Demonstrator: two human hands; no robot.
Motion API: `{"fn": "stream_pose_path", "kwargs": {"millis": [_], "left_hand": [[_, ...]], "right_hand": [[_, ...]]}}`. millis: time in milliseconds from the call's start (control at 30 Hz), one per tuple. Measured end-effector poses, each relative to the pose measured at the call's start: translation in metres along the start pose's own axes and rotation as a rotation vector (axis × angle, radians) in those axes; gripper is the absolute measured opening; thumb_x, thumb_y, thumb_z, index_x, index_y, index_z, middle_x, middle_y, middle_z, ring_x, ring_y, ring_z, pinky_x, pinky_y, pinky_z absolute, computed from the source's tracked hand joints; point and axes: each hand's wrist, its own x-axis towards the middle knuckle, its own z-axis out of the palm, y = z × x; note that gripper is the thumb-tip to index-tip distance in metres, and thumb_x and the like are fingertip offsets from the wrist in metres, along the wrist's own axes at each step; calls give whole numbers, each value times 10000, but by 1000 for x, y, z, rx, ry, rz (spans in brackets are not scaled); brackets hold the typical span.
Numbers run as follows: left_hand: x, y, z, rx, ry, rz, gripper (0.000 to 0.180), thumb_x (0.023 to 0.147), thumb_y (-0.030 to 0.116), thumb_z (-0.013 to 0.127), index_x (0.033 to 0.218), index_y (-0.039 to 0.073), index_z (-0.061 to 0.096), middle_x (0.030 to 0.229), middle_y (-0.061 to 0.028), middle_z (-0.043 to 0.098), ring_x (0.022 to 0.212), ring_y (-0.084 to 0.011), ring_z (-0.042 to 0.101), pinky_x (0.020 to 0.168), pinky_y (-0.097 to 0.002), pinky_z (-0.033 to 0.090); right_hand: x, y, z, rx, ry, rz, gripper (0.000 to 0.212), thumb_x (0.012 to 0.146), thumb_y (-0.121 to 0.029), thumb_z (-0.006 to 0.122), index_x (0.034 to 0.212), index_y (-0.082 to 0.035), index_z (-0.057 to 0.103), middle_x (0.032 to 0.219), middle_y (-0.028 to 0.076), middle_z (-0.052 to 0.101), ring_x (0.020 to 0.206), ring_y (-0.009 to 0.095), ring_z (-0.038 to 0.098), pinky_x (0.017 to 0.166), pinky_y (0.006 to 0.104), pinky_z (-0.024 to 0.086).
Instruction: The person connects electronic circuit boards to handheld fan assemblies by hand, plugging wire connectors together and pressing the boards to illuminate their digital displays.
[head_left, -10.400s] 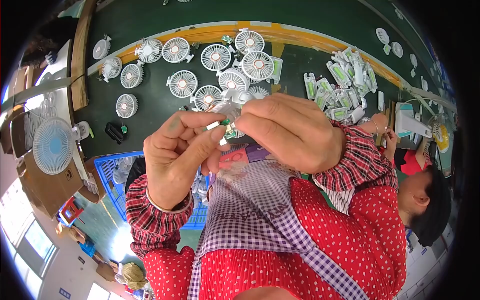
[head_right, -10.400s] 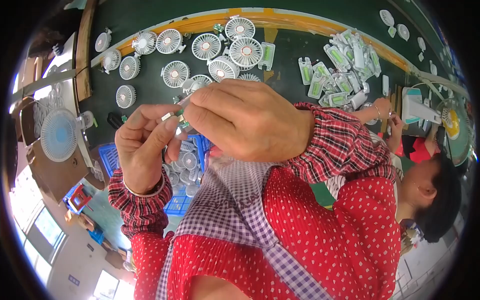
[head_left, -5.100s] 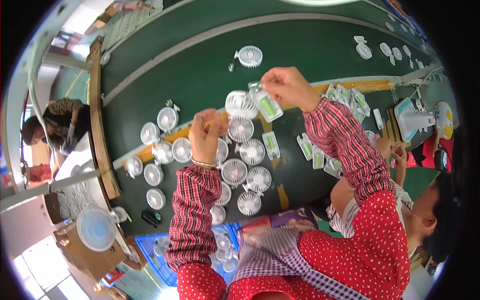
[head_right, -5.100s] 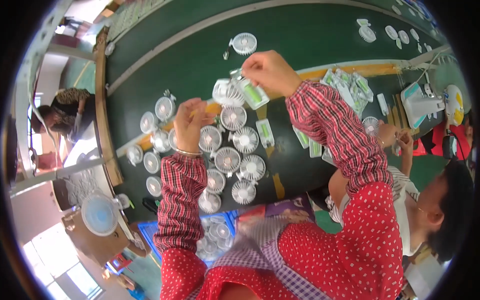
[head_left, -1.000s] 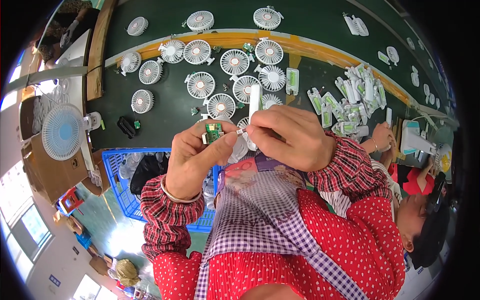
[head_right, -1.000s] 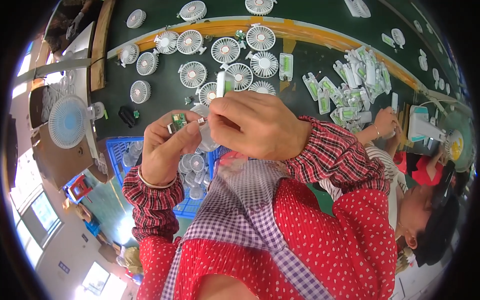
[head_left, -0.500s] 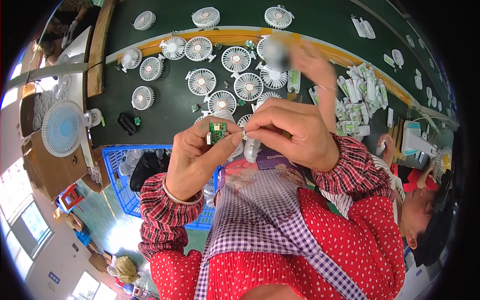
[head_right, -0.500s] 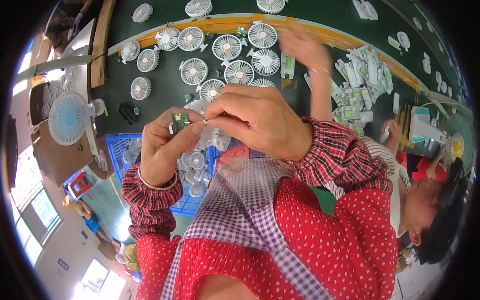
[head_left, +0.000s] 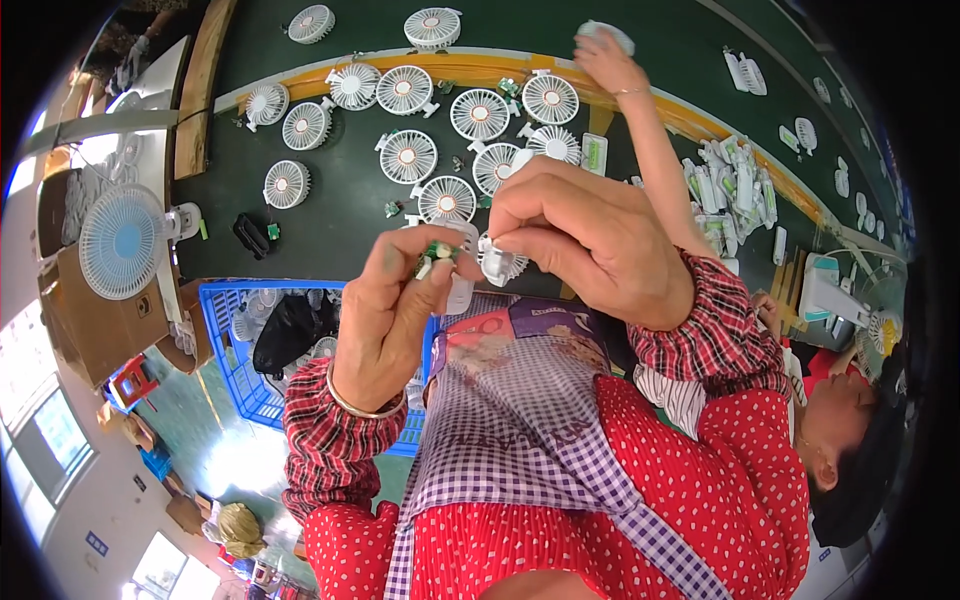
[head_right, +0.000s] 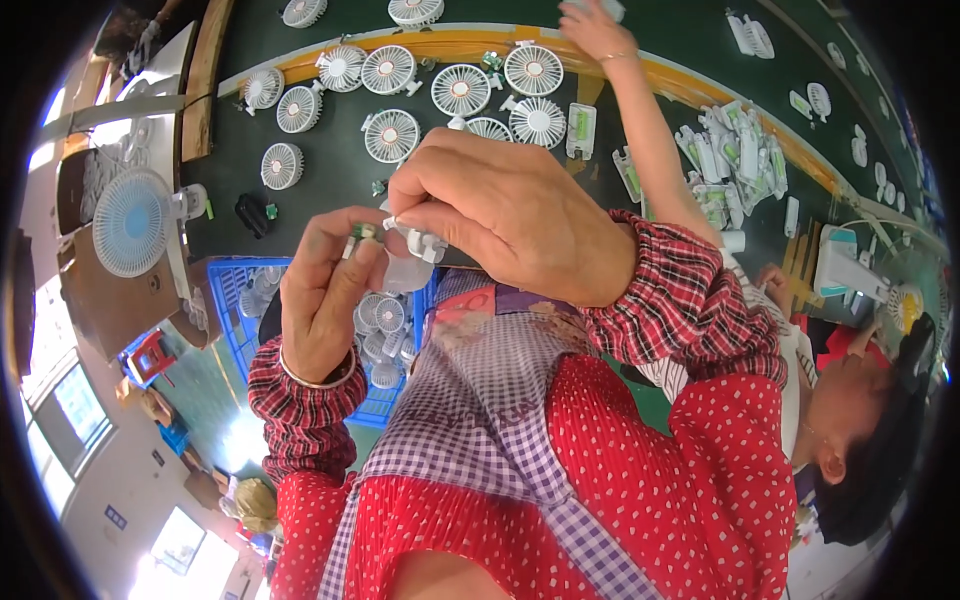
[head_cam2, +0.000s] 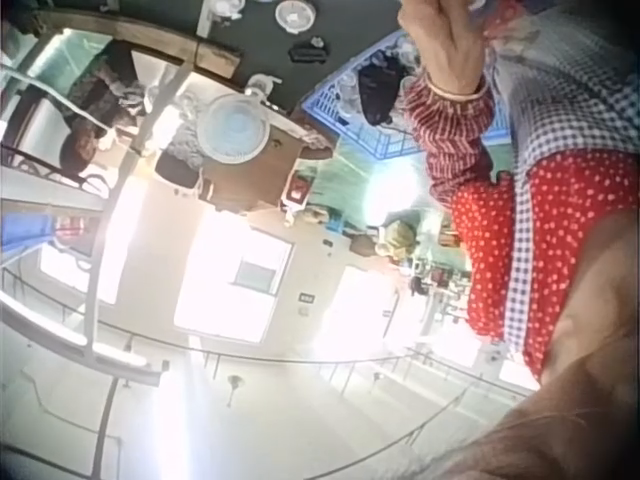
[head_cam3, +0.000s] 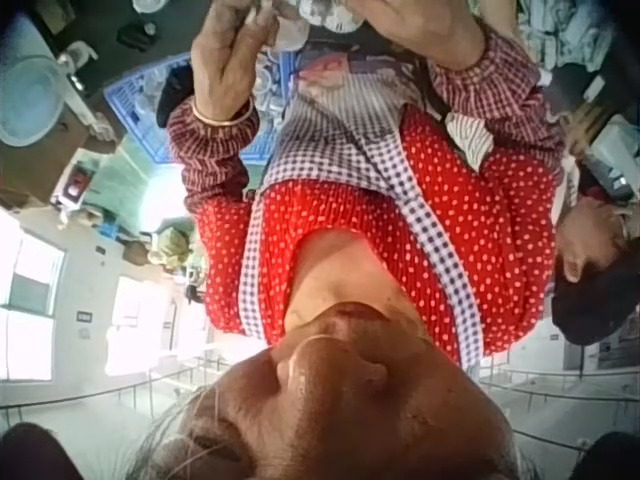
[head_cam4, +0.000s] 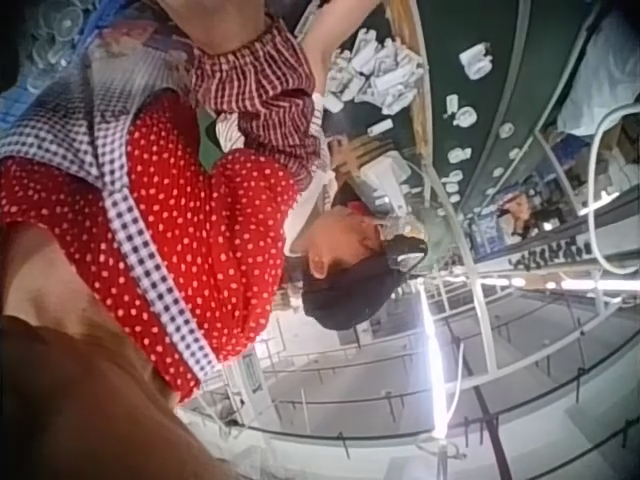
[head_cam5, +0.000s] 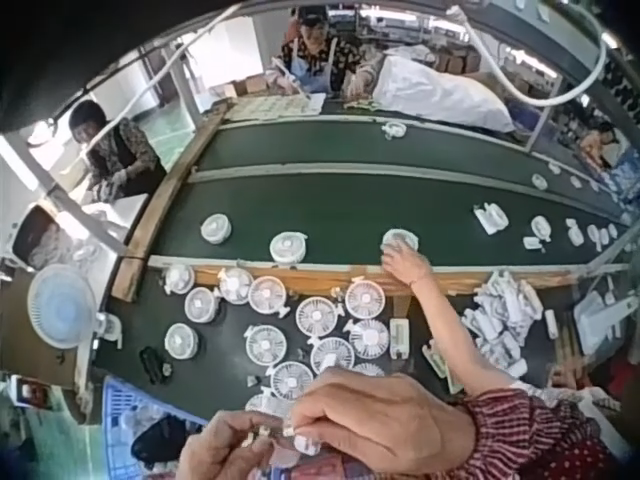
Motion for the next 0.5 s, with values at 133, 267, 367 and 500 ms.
{"fn": "stream_pose_path", "kwargs": {"millis": [133,267,367,500], "left_hand": [[4,-5,-9,234,-61,209,226,917,-8,510,1139,-44,528,931,-73,635,666,-62,487,610,-187,414],[-7,-4,2,-222,99,1,227,887,-54,538,1114,-56,537,964,-87,628,695,-59,524,611,-184,424],[-9,-4,-2,-138,93,34,218,852,-85,578,1066,-59,545,906,-71,636,716,-61,571,618,-180,448],[-8,-5,3,-186,130,35,206,843,-86,592,1043,-55,555,865,-57,638,699,-55,569,614,-175,444]], "right_hand": [[-2,0,4,24,-67,70,100,819,23,616,906,6,569,824,83,576,664,174,575,565,270,443],[-5,2,9,-23,-35,-12,101,815,9,620,902,4,568,836,93,577,674,208,581,568,282,453],[-10,0,9,-52,-60,11,118,802,-1,632,899,-3,566,848,100,579,692,239,588,579,295,466],[-12,-3,11,-87,-70,39,139,790,-1,643,902,-11,561,851,97,583,706,242,598,591,307,476]]}}
